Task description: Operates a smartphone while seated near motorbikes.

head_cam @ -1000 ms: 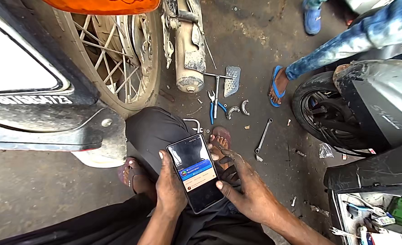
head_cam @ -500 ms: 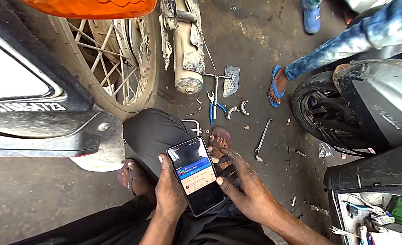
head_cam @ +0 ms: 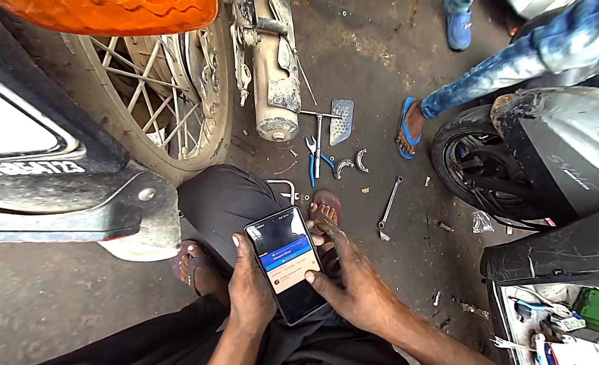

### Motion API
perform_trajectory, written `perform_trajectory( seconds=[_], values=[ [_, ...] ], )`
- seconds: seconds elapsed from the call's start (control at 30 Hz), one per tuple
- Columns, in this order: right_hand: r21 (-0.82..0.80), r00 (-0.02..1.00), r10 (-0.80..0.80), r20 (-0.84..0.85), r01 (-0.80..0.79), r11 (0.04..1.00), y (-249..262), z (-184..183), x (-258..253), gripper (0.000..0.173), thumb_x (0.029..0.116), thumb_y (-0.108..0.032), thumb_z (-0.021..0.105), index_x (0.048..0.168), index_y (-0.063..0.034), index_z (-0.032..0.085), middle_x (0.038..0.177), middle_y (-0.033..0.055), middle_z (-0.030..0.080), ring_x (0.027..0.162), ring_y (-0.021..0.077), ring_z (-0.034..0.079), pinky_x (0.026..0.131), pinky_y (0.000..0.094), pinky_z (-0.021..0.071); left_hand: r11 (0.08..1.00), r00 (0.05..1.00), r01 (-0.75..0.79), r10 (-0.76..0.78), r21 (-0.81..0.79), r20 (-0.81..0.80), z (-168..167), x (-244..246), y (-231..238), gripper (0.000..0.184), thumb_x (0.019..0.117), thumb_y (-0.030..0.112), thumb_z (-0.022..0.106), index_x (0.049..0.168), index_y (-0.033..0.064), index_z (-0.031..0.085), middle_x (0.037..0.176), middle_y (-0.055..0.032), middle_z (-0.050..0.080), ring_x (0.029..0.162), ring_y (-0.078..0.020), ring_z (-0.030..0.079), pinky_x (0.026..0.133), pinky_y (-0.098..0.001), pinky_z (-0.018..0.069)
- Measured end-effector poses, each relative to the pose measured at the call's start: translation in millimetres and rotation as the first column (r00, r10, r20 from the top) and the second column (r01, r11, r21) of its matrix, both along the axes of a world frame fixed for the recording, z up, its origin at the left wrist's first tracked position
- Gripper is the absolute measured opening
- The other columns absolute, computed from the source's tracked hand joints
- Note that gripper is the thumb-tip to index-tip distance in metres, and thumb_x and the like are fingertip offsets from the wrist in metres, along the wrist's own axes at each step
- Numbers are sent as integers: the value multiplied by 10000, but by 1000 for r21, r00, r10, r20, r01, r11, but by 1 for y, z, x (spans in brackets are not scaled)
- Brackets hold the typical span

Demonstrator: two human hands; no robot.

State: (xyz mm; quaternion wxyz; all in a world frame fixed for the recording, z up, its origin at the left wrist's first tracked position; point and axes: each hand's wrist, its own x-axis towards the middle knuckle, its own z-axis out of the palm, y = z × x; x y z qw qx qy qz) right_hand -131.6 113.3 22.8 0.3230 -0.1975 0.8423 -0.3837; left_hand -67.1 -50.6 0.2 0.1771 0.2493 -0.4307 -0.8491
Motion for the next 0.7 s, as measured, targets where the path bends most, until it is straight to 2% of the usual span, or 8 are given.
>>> perform_trajectory(
  seconds=[0.07, 0.17, 0.23, 0.33, 0.43, 0.5, 0.6, 0.7],
  values=[
    [5, 1000, 16, -4, -16, 1000, -3, 1, 3, 770, 939, -566, 654, 1557, -199, 379, 1452, 41, 545, 1273, 155, 577, 1053, 451, 513, 1000, 1000, -19, 19, -6, 17, 2, -1, 1, 514, 1074, 577, 286, 1217, 256, 660, 1090, 53, 757, 1033, -64, 718, 892, -298, 616],
    [-5, 1000, 27, 2, -27, 1000, -4, 2, 5, 796, 929, -604, 650, 1562, -209, 373, 1467, 29, 537, 1322, 145, 546, 1100, 464, 480, 999, 999, -34, 34, -11, 25, 4, -1, 1, 498, 1090, 540, 263, 1207, 261, 659, 1085, 66, 758, 1024, -52, 719, 887, -287, 617],
    [-19, 1000, 18, 1, -18, 1000, -1, 2, 3, 779, 936, -582, 653, 1562, -210, 376, 1447, 36, 548, 1255, 141, 587, 1047, 439, 522, 999, 999, -32, 32, -10, 20, 4, -1, 1, 496, 1079, 562, 287, 1206, 264, 662, 1084, 63, 760, 1020, -58, 721, 884, -288, 618],
    [-29, 1000, -5, 4, 5, 1000, 3, 2, -1, 746, 959, -551, 643, 1566, -212, 373, 1422, 54, 553, 1100, 131, 650, 907, 369, 590, 999, 998, -43, 44, -33, 45, 4, -1, 2, 476, 1075, 568, 303, 1213, 271, 647, 1086, 81, 752, 1035, -42, 709, 891, -283, 613],
    [-44, 1000, -23, 6, 24, 999, 6, 2, -5, 722, 975, -536, 629, 1560, -192, 383, 1438, 70, 533, 1048, 124, 671, 861, 348, 612, 999, 998, -41, 42, -29, 36, 4, -2, 2, 474, 1079, 559, 292, 1202, 280, 654, 1084, 88, 752, 1033, -31, 707, 892, -276, 611],
    [-41, 999, -31, 11, 31, 999, 7, 2, -6, 714, 977, -537, 625, 1562, -211, 378, 1439, 49, 531, 1021, 109, 671, 849, 347, 611, 1000, 1000, -10, 9, 4, 8, 0, 0, 1, 515, 1064, 593, 303, 1226, 260, 661, 1100, 40, 755, 1038, -80, 719, 889, -317, 619],
    [-41, 1000, -28, 15, 28, 999, 8, 2, -6, 715, 976, -536, 625, 1565, -222, 368, 1411, 39, 546, 1004, 106, 674, 840, 348, 616, 993, 995, 98, -96, 69, -33, -12, 5, -5, 687, 1011, 704, 310, 1332, 174, 605, 1190, -131, 720, 1088, -271, 714, 902, -449, 612],
    [-35, 1000, -17, 11, 18, 999, 8, 2, -4, 720, 973, -540, 628, 1564, -217, 372, 1407, 51, 548, 1018, 110, 671, 850, 347, 613, 991, 994, 109, -108, 72, -24, -13, 6, -6, 701, 1008, 714, 295, 1338, 175, 597, 1197, -142, 716, 1088, -283, 713, 894, -454, 614]
  ],
)
